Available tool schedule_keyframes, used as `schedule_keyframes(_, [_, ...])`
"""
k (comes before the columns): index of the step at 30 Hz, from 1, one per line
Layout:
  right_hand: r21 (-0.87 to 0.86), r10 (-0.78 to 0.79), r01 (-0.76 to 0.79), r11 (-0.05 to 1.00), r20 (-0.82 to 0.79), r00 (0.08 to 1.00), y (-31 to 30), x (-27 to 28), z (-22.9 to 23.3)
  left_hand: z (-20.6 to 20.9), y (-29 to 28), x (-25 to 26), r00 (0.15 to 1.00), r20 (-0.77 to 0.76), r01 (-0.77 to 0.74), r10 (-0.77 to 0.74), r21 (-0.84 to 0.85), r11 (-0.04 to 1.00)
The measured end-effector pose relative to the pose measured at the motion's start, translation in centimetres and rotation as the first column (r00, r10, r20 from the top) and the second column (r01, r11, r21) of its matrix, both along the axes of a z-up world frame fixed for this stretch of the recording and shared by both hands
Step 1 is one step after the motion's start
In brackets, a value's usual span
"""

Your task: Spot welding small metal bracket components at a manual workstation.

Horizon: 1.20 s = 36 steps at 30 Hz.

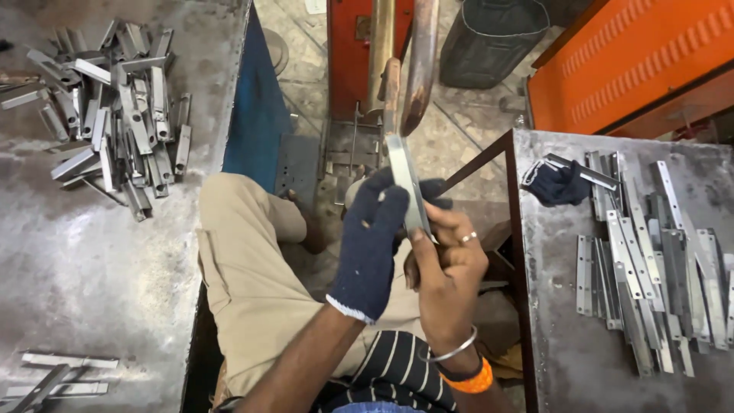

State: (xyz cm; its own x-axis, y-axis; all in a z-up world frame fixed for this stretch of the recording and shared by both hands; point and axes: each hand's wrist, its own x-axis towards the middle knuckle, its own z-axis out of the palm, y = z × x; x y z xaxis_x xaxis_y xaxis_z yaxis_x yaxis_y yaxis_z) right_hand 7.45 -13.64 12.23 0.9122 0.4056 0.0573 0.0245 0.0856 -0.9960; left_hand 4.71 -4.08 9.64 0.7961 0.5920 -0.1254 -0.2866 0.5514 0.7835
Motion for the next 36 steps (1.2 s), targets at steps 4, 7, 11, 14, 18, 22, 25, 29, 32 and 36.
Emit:
schedule_keyframes(4, [0.018,0.010,-0.009,1.000,-0.045,0.999,1.3,0.5,0.7,2.0,1.1,0.7,0.999,0.004,0.036,-0.036,-0.109,0.993])
schedule_keyframes(7, [-0.025,-0.009,0.008,1.000,-0.036,0.999,1.5,0.6,0.5,0.4,1.4,1.0,0.998,-0.060,-0.004,-0.001,-0.085,0.996])
schedule_keyframes(11, [-0.006,0.005,-0.006,1.000,-0.040,0.999,1.8,0.6,0.9,0.5,1.6,0.8,0.996,-0.086,-0.002,-0.003,-0.061,0.998])
schedule_keyframes(14, [-0.009,0.011,-0.011,1.000,-0.042,0.999,1.4,0.5,0.2,1.0,1.4,0.7,0.997,-0.075,0.012,-0.018,-0.080,0.997])
schedule_keyframes(18, [-0.053,0.036,-0.038,0.998,-0.042,0.998,1.0,0.2,-0.1,-2.2,1.3,0.6,0.998,-0.061,-0.022,0.022,-0.005,1.000])
schedule_keyframes(22, [-0.118,0.065,-0.064,0.991,0.003,0.998,0.3,0.2,1.3,0.7,1.6,0.4,0.995,-0.096,-0.017,0.008,-0.099,0.995])
schedule_keyframes(25, [-0.191,0.174,-0.152,0.970,0.104,0.979,-0.7,1.1,0.8,1.0,2.0,0.7,1.000,0.015,-0.010,0.011,-0.070,0.998])
schedule_keyframes(29, [-0.219,0.287,-0.240,0.946,0.218,0.933,-0.8,1.7,1.0,2.0,2.3,0.4,1.000,-0.008,-0.020,0.019,-0.083,0.996])
schedule_keyframes(32, [-0.216,0.283,-0.243,0.946,0.180,0.942,0.2,2.5,1.4,2.1,2.1,0.1,0.992,-0.001,-0.122,0.123,0.146,0.982])
schedule_keyframes(36, [-0.156,0.230,-0.218,0.964,0.069,0.971,2.7,4.8,1.9,3.5,1.9,-0.6,0.945,-0.124,-0.154,0.302,0.646,0.747])
